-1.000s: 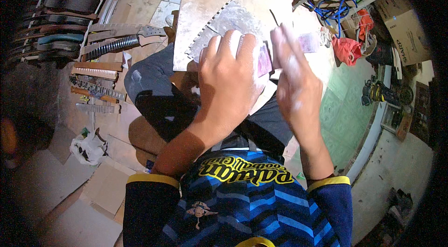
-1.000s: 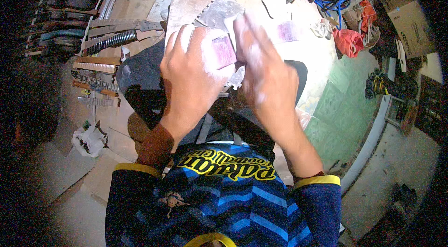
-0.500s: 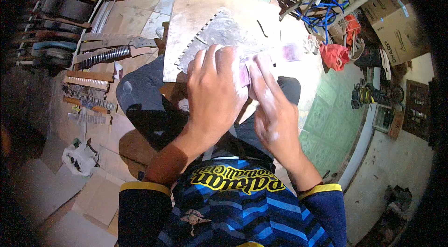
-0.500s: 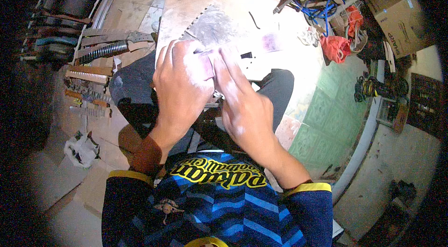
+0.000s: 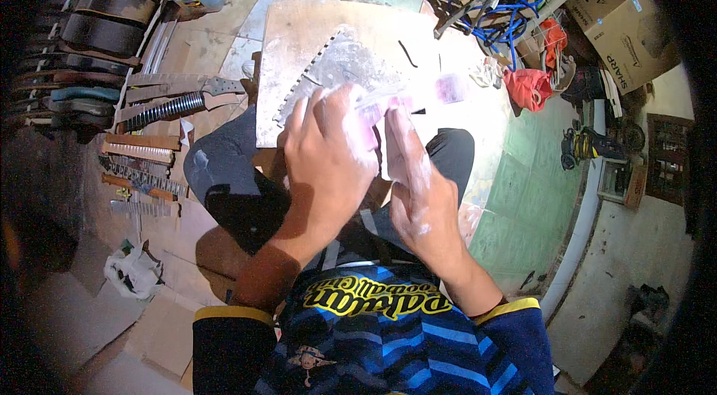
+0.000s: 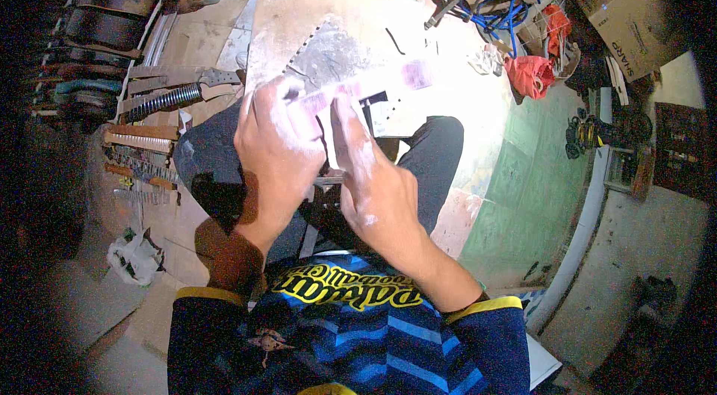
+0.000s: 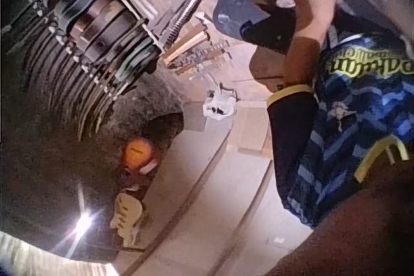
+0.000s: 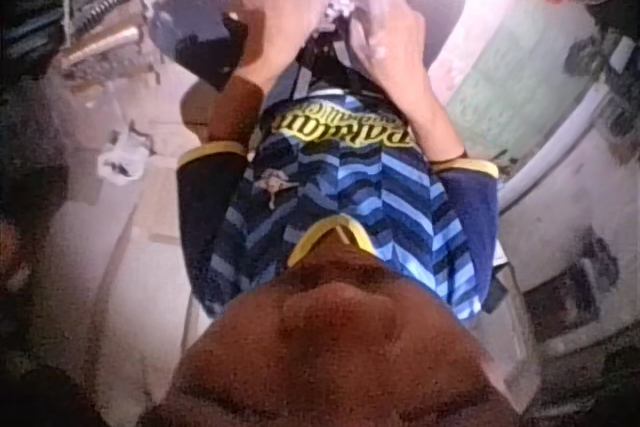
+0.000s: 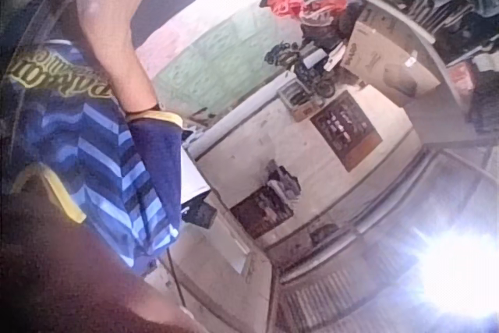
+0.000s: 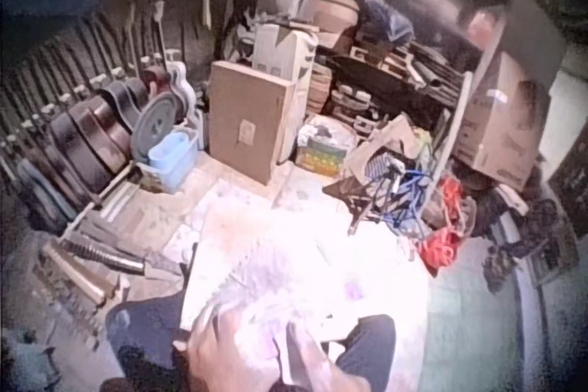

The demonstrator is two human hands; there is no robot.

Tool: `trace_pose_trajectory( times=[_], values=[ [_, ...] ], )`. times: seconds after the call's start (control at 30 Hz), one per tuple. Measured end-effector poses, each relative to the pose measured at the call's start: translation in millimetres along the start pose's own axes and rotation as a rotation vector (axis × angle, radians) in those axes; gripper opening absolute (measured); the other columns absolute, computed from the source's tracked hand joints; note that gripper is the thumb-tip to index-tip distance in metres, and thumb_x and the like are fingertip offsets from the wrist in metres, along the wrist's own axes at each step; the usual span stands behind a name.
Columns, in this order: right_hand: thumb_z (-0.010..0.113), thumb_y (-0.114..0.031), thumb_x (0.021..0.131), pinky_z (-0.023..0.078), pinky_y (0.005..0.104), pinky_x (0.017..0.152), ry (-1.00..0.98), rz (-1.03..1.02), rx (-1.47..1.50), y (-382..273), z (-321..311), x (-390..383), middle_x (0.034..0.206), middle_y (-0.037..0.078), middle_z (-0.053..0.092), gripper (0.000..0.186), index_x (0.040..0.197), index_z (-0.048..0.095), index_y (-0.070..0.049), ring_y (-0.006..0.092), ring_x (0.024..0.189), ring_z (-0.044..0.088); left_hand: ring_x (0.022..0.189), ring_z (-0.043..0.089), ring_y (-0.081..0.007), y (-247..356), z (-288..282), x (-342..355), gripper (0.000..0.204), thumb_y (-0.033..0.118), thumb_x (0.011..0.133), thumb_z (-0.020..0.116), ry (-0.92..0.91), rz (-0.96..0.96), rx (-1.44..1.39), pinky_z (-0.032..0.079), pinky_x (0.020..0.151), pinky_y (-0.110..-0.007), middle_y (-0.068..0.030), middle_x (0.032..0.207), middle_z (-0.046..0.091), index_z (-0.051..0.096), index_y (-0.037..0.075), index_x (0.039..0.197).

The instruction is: The person sands the edges and surface of a pink guitar body with a small piece of sandpaper.

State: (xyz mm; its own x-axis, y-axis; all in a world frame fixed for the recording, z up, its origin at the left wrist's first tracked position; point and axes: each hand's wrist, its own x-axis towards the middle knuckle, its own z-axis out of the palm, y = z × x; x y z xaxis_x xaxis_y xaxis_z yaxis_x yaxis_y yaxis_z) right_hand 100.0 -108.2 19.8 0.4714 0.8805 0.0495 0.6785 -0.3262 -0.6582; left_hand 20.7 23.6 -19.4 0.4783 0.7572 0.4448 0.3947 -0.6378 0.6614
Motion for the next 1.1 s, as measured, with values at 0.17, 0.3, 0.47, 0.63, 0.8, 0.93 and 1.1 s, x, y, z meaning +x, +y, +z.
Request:
trace_pose_trajectory(
  times=[0.17, 0.3, 0.47, 0.63, 0.8, 0.93, 1.1],
  values=[
    [0.047, 0.021, 0.073, 0.051, 0.0441, 0.106, -0.012, 0.002, -0.012, -4.9, 1.1, 15.2, 0.149, 0.026, 0.055, 0.09, 0.159, 0.036, -0.004, 0.0438, 0.133, 0.057, 0.1, 0.065, -0.0425, -4.8, -2.3, 5.4, 0.052, 0.012, 0.073, 0.084, -0.012, 0.014, -0.04, 0.053, 0.086, -0.049, -0.0177, 0.105, 0.066, 0.058, 0.006, 0.117],
    [0.052, 0.016, 0.077, 0.055, 0.0467, 0.095, 0.027, -0.052, -0.036, 1.3, -0.1, 10.2, 0.145, 0.028, 0.056, 0.088, 0.16, 0.034, -0.006, 0.0469, 0.118, 0.062, 0.101, 0.062, -0.0424, -2.7, -0.9, 1.6, 0.043, 0.007, 0.081, 0.073, -0.034, 0.013, -0.06, 0.05, 0.089, -0.052, -0.0182, 0.106, 0.064, 0.058, 0.005, 0.122],
    [0.061, 0.009, 0.081, 0.06, 0.0503, 0.077, 0.047, -0.056, -0.023, 2.8, 6.9, 8.4, 0.142, 0.027, 0.059, 0.089, 0.162, 0.032, -0.012, 0.0487, 0.095, 0.069, 0.102, 0.062, -0.0437, -3.1, -3.2, 8.7, 0.046, 0.007, 0.078, 0.076, -0.031, -0.008, -0.078, 0.051, 0.09, -0.052, -0.0184, 0.106, 0.064, 0.059, 0.005, 0.121],
    [0.061, 0.006, 0.082, 0.06, 0.0504, 0.077, 0.066, -0.102, -0.022, 7.5, 4.3, 35.2, 0.142, 0.023, 0.06, 0.087, 0.162, 0.034, -0.013, 0.0458, 0.095, 0.07, 0.103, 0.062, -0.0447, 1.8, -5.7, 0.8, 0.053, 0.007, 0.073, 0.077, -0.092, -0.027, -0.065, 0.051, 0.093, -0.051, -0.0188, 0.108, 0.064, 0.06, 0.004, 0.123],
    [0.054, 0.008, 0.081, 0.058, 0.0449, 0.097, -0.065, -0.043, 0.094, 13.8, -27.9, -16.5, 0.147, 0.024, 0.057, 0.079, 0.158, 0.042, -0.008, 0.043, 0.12, 0.066, 0.102, 0.062, -0.041, -4.1, -8.3, 9.4, 0.058, 0.019, 0.067, 0.09, -0.113, 0.036, -0.017, 0.052, 0.088, -0.05, -0.0165, 0.107, 0.064, 0.067, 0.008, 0.119],
    [0.04, 0.009, 0.08, 0.053, 0.0344, 0.099, -0.009, 0.097, 0.373, 37.3, -48.8, -36.6, 0.153, 0.023, 0.053, 0.075, 0.155, 0.044, 0.003, 0.0344, 0.142, 0.052, 0.102, 0.062, -0.0356, -14.6, -11.4, 16.2, 0.046, 0.027, 0.068, 0.093, -0.147, 0.151, 0.019, 0.053, 0.085, -0.046, -0.0134, 0.106, 0.064, 0.078, 0.012, 0.11],
    [0.042, 0.006, 0.081, 0.043, 0.0374, 0.113, 0.047, 0.21, 0.642, 53.7, -39.8, -48.2, 0.148, 0.026, 0.056, 0.068, 0.149, 0.049, 0.006, 0.0348, 0.142, 0.053, 0.101, 0.062, -0.0339, -2.0, -22.7, 30.6, 0.041, 0.025, 0.076, 0.088, -0.257, 0.284, 0.126, 0.053, 0.086, -0.044, -0.0123, 0.109, 0.067, 0.081, 0.017, 0.114]
  ],
)
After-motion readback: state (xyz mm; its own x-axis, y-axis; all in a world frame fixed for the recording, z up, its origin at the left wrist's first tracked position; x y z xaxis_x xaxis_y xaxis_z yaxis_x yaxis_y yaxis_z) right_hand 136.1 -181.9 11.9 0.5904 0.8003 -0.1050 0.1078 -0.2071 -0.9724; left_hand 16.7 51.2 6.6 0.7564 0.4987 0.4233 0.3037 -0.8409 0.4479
